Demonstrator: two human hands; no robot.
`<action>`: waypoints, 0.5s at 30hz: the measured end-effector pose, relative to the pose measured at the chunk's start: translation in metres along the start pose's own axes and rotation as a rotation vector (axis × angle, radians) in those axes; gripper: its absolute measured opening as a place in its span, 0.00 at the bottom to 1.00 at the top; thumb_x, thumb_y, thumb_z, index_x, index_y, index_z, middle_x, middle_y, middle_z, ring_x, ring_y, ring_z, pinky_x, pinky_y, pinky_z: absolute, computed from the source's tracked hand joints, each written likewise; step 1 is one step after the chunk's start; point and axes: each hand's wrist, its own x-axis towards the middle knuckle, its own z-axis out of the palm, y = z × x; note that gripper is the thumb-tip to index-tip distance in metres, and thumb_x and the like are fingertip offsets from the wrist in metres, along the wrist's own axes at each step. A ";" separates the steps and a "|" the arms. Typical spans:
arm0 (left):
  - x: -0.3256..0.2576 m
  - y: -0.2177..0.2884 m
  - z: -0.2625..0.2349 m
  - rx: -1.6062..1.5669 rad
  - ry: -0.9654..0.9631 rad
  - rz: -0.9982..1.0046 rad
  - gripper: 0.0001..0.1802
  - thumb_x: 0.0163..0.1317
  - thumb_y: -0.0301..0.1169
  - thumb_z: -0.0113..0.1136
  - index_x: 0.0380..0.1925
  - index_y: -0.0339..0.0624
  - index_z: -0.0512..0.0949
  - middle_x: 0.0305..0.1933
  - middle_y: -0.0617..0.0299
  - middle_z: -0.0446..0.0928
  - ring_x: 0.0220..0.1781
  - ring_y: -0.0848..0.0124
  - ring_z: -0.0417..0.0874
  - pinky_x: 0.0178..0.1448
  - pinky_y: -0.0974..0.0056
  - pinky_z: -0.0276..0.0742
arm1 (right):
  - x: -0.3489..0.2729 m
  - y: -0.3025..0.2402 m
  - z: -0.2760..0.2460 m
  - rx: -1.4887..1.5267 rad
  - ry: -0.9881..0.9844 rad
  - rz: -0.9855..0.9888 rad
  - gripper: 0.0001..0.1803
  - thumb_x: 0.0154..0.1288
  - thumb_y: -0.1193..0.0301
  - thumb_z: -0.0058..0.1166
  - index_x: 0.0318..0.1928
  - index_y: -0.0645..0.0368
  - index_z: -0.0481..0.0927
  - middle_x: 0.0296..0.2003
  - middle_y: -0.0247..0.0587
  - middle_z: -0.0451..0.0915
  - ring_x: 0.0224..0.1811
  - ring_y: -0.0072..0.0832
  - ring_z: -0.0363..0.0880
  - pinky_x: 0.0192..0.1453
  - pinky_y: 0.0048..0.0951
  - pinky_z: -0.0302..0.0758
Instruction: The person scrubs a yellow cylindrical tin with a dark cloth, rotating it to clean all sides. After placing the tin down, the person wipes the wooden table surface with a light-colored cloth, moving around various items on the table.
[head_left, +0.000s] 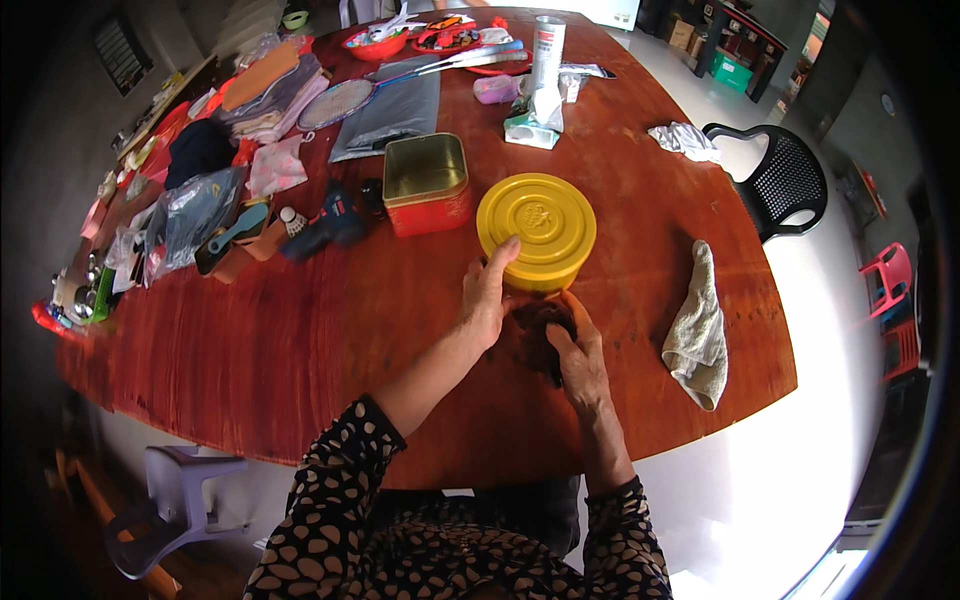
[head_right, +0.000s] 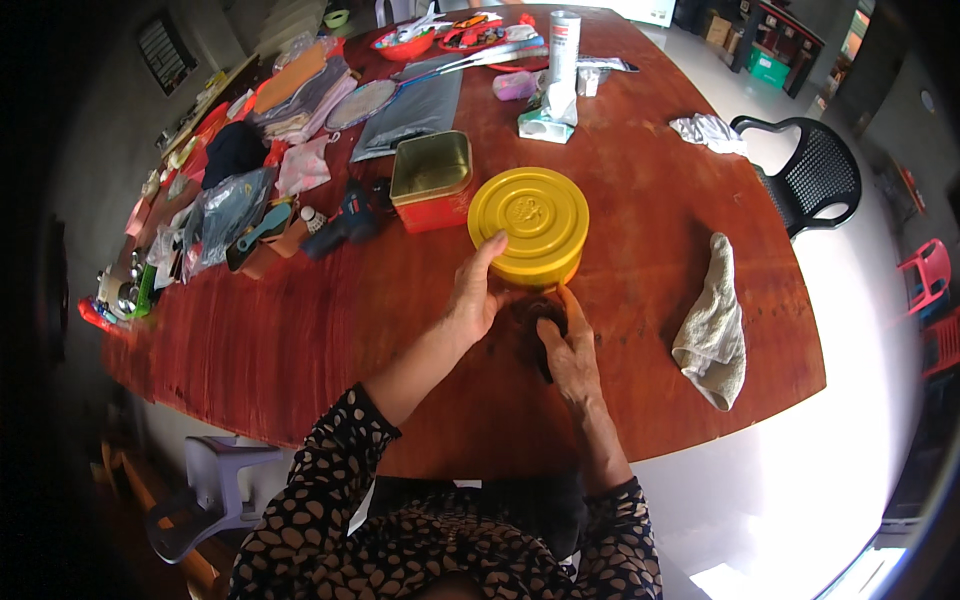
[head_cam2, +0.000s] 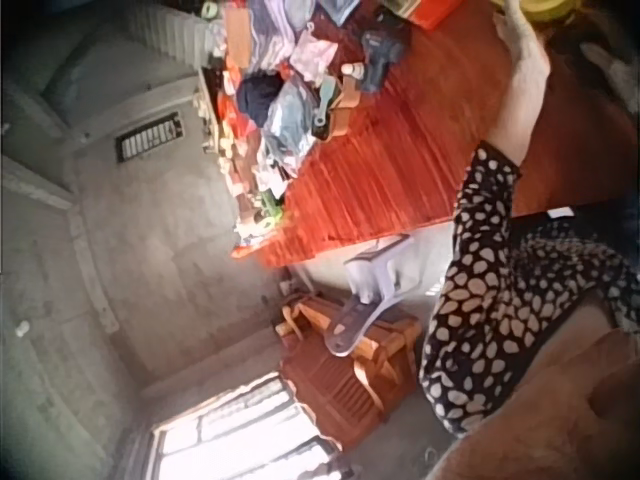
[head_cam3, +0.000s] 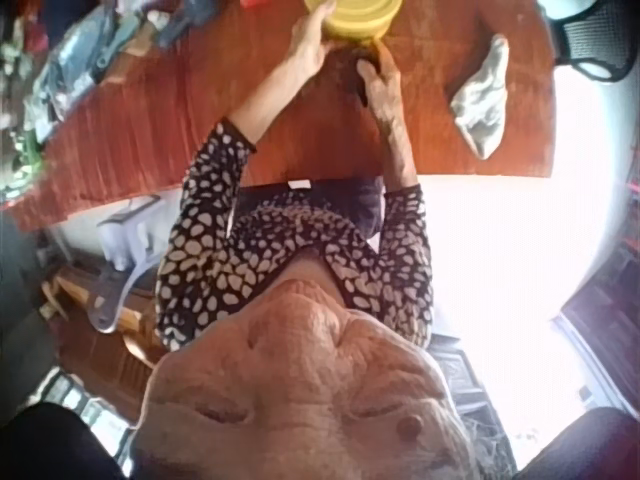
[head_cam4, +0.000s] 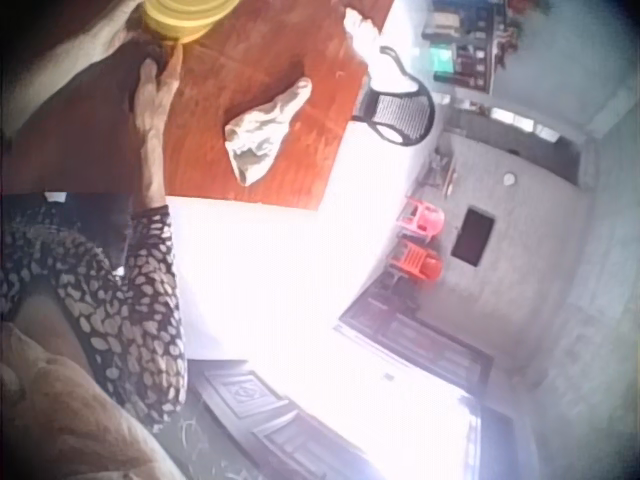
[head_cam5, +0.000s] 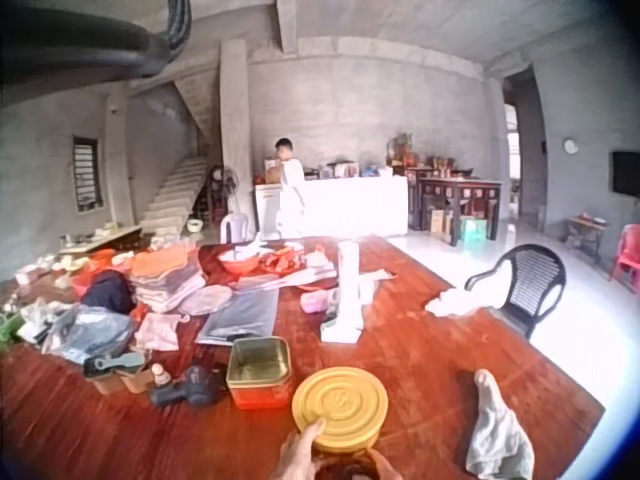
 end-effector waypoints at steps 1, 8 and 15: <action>0.012 0.000 0.002 0.021 0.029 -0.009 0.52 0.47 0.59 0.70 0.62 0.34 0.60 0.63 0.46 0.66 0.62 0.57 0.73 0.56 0.49 0.78 | 0.012 0.002 0.002 -0.007 0.012 -0.001 0.31 0.65 0.77 0.47 0.69 0.72 0.61 0.55 0.44 0.76 0.55 0.27 0.74 0.61 0.26 0.71; 0.088 -0.008 0.012 0.192 0.288 -0.130 0.42 0.56 0.59 0.63 0.61 0.41 0.70 0.58 0.55 0.77 0.56 0.62 0.80 0.59 0.53 0.75 | 0.069 0.015 0.006 0.072 0.003 0.030 0.29 0.63 0.78 0.46 0.66 0.71 0.66 0.52 0.40 0.77 0.52 0.24 0.74 0.58 0.24 0.70; 0.137 0.001 0.028 0.240 0.485 -0.155 0.48 0.54 0.62 0.62 0.65 0.36 0.68 0.61 0.51 0.73 0.58 0.63 0.78 0.61 0.57 0.75 | 0.126 0.032 0.002 0.124 -0.067 0.017 0.27 0.61 0.81 0.47 0.63 0.67 0.71 0.50 0.37 0.79 0.49 0.23 0.76 0.57 0.25 0.73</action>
